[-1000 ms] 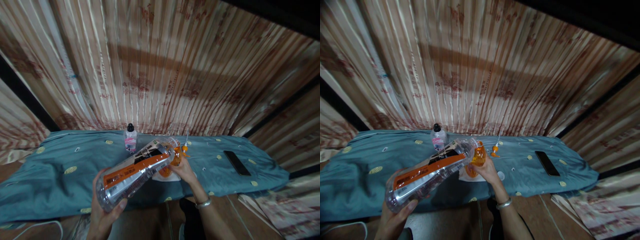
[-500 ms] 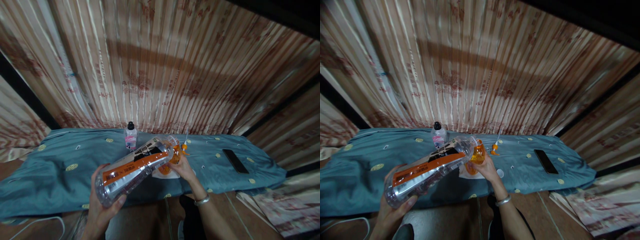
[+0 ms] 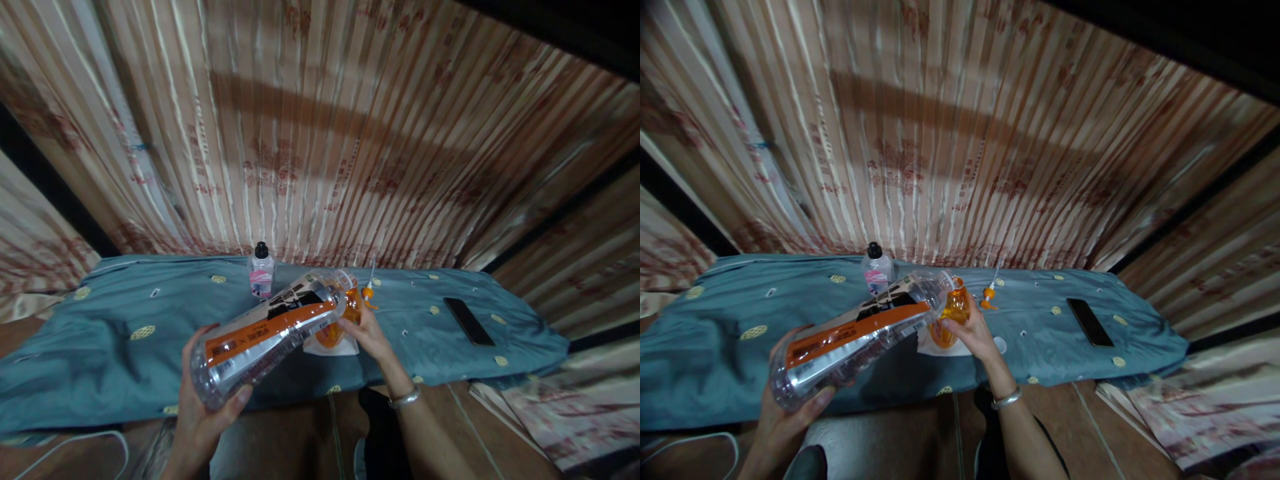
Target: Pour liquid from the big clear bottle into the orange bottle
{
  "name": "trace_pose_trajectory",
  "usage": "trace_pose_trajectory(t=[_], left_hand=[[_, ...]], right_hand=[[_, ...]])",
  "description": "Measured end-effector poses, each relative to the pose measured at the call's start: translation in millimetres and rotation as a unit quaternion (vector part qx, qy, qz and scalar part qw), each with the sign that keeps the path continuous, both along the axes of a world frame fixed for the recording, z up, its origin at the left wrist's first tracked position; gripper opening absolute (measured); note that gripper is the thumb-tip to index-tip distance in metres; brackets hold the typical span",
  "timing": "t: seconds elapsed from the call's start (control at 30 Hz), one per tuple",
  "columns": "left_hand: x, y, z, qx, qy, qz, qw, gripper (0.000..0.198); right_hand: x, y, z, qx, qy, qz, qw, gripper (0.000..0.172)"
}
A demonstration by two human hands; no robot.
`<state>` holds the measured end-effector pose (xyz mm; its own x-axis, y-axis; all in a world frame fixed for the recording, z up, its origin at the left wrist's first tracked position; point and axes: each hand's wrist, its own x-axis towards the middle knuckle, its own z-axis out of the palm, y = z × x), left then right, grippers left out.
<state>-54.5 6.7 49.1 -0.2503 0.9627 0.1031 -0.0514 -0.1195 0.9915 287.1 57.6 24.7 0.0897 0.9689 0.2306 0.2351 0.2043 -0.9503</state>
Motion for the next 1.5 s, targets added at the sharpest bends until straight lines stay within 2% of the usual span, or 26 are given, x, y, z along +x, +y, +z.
trace_pose_trajectory(t=[0.17,0.37,0.47,0.67,0.77,1.03,1.37,1.5], left_hand=[[4,-1,-1.8,0.007,-0.017,-0.002,1.0,0.118],[4,1,-3.4,0.026,0.003,0.003,1.0,0.11],[1,4,-5.3,0.029,0.011,-0.001,1.0,0.113],[-3,7,-8.4,0.021,0.007,0.006,1.0,0.117],[-3,6,-5.0,0.02,0.013,0.012,1.0,0.118],[3,2,15.5,0.021,0.034,0.029,0.999,0.117],[0,3,9.9,0.025,0.035,0.028,0.999,0.115],[2,3,11.9,0.025,0.035,0.034,0.999,0.116]], right_hand=[[0,0,-2.5,0.024,0.041,-0.008,0.999,0.096],[-3,3,-3.7,0.025,0.053,-0.053,0.997,0.093],[-5,3,1.1,0.029,0.046,-0.046,0.997,0.09],[-15,2,12.1,0.03,0.054,-0.025,0.998,0.096],[-18,2,13.5,0.032,0.052,-0.033,0.998,0.1],[-17,1,8.1,0.03,0.012,-0.056,0.998,0.107],[-16,-1,6.3,0.028,-0.014,-0.067,0.997,0.117],[-15,-1,5.4,0.021,-0.012,-0.067,0.997,0.116]])
